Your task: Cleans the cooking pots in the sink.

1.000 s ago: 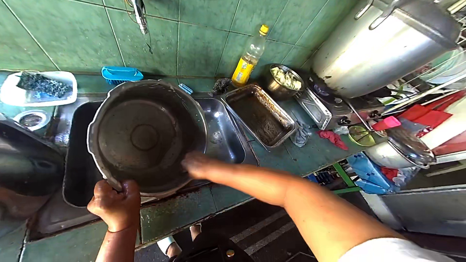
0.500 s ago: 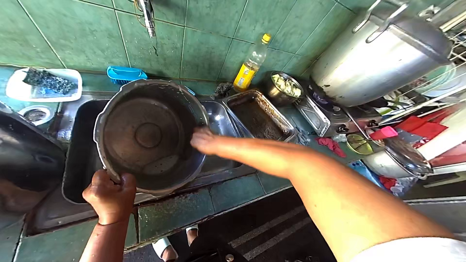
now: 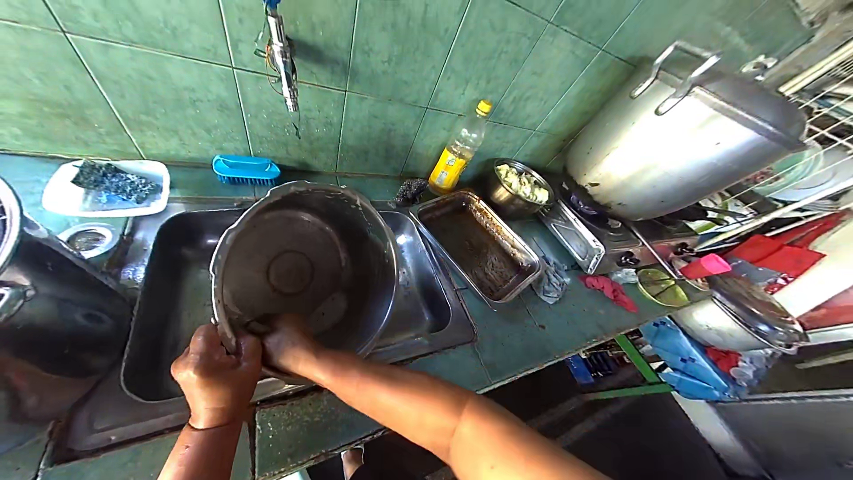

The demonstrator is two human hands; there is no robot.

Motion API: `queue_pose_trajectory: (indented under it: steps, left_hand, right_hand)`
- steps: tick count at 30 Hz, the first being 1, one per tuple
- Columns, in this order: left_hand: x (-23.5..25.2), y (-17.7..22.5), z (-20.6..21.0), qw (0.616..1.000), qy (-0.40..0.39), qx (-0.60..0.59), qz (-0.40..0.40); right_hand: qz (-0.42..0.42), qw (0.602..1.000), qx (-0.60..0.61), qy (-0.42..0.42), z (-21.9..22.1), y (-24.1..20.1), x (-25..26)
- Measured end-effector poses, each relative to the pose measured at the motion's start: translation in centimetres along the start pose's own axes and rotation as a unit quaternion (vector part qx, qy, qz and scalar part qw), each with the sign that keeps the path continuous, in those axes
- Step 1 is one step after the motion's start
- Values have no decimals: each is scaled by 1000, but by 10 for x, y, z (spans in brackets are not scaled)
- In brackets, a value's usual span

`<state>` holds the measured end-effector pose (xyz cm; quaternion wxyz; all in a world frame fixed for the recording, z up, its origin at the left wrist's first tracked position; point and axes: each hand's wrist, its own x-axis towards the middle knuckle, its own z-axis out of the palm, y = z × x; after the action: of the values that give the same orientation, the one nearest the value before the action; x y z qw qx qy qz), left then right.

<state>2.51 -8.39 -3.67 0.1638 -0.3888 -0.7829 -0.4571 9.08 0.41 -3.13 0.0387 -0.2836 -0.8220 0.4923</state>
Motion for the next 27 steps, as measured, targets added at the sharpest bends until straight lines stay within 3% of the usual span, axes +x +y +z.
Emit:
queue_pose_trajectory:
  steps: [2,4,5,7,8,10,12,15,17,20,23,25,27]
  left_hand:
    - [6,-6,-4,1000,-18,-2,6]
    - [13,-10,-6,999,-37,-8,10]
    - [16,-9,-6,999,-47,-10,17]
    - [20,-4,-4,998,-55,-18,38]
    - [21,-4,-3,997,-57,-18,47]
    - [21,-4,-1,997,-54,-23,56]
    - [20,-3,1,997,-45,-24,55]
    - [17,-5,2,998,-37,-22,43]
    - [16,-4,2,998,-35,-23,39]
    - [15,-1,0,998,-26,-20,45]
    - [24,1,-7,998,-36,-11,49]
    - [36,3,-12,996,-68,-9,52]
    - [54,3,-20,991,-121,-13,48]
  right_hand:
    - [-23,994,-75,-76,-18,24,-8]
    - [14,948,-268,-171,-64,56,-13]
    - [31,916,-358,-180,-91,69,-8]
    - [43,884,-449,-122,-142,80,18]
    - [40,895,-441,-64,-158,81,33]
    - [7,887,-463,10,-167,84,58]
    - [-4,860,-509,14,-148,96,59]
    - [103,895,-433,-24,-81,95,28]
    - [159,930,-323,-72,-42,64,12]
    - [145,975,-138,-92,-18,-1,9]
    - [60,997,-11,-41,-10,-5,0]
    - [32,996,-57,-68,-24,11,-21]
    - [5,971,-200,-133,-58,33,-45]
